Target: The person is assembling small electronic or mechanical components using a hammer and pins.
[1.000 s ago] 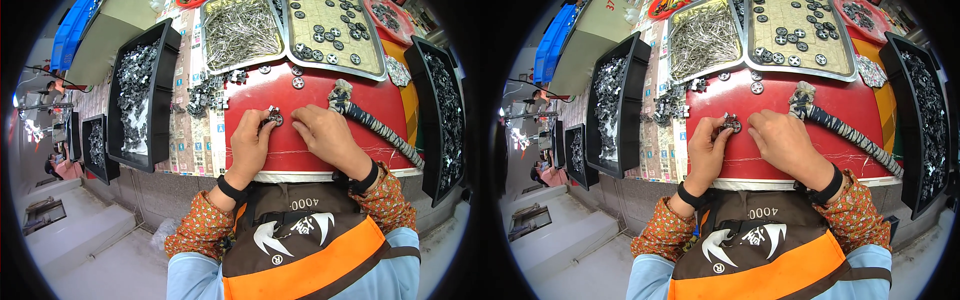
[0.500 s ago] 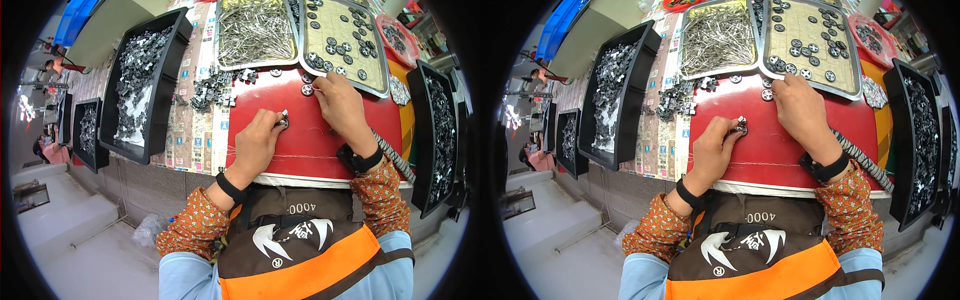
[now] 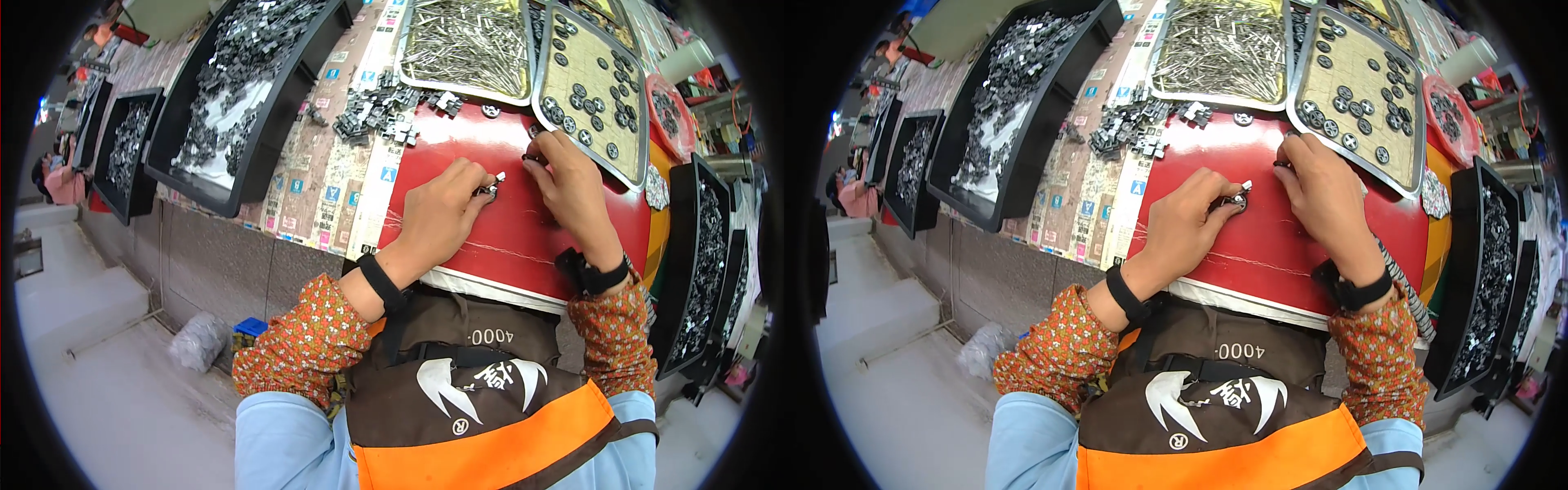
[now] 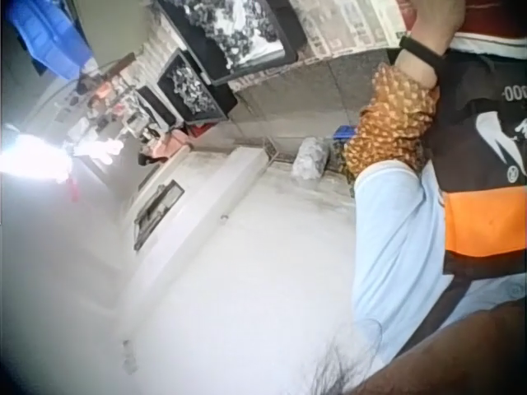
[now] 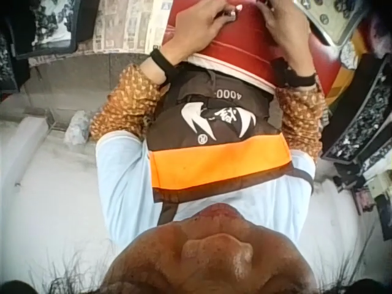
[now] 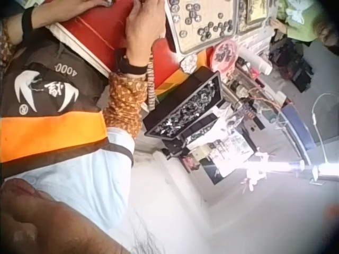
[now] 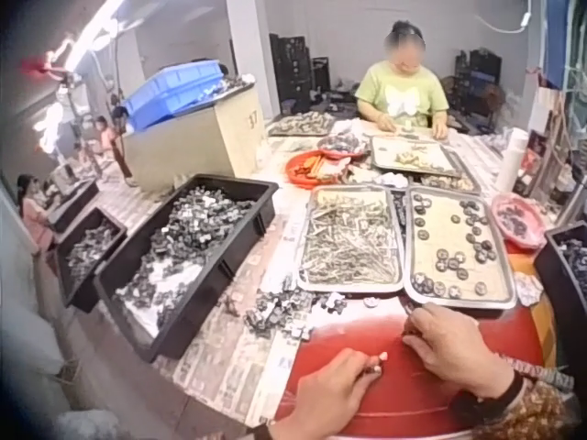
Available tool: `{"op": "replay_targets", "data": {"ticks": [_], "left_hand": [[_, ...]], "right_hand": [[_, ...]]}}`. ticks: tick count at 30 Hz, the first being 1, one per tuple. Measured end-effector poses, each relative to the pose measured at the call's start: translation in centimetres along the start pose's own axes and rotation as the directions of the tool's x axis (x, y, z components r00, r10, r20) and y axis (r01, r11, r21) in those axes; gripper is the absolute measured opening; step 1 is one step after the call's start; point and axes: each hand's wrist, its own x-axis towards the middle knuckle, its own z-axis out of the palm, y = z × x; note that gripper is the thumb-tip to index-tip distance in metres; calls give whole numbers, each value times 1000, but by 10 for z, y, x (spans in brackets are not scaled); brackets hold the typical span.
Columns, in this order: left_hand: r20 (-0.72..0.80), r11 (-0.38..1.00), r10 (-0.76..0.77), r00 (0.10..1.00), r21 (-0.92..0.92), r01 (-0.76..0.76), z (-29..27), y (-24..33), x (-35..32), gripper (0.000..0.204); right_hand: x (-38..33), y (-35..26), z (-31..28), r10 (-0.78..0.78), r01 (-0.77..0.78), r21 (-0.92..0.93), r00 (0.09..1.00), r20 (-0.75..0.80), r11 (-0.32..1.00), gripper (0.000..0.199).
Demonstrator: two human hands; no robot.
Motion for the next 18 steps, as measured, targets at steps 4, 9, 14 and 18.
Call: {"op": "replay_targets", "data": {"ticks": [4, 9, 14, 18], "left_hand": [[-11, 1000, 4, 1000, -19, -4, -1, -3, -2, 18], [-40, 1000, 23, 999, -21, -23, 0, -4, -2, 17], [-66, 999, 49, 997, -13, -50, 3, -8, -5, 15], [-52, 999, 36, 998, -13, -36, 5, -8, -5, 15]], "right_hand": [[-15, -29, 2, -30, 34, 259, 999, -19, 965, 15], [-29, -42, 12, -32, 60, 279, 994, -104, 958, 17], [-38, -42, 21, 24, 12, 314, 994, -111, 949, 15], [-40, -42, 22, 85, -37, 361, 989, -117, 932, 15]]}}
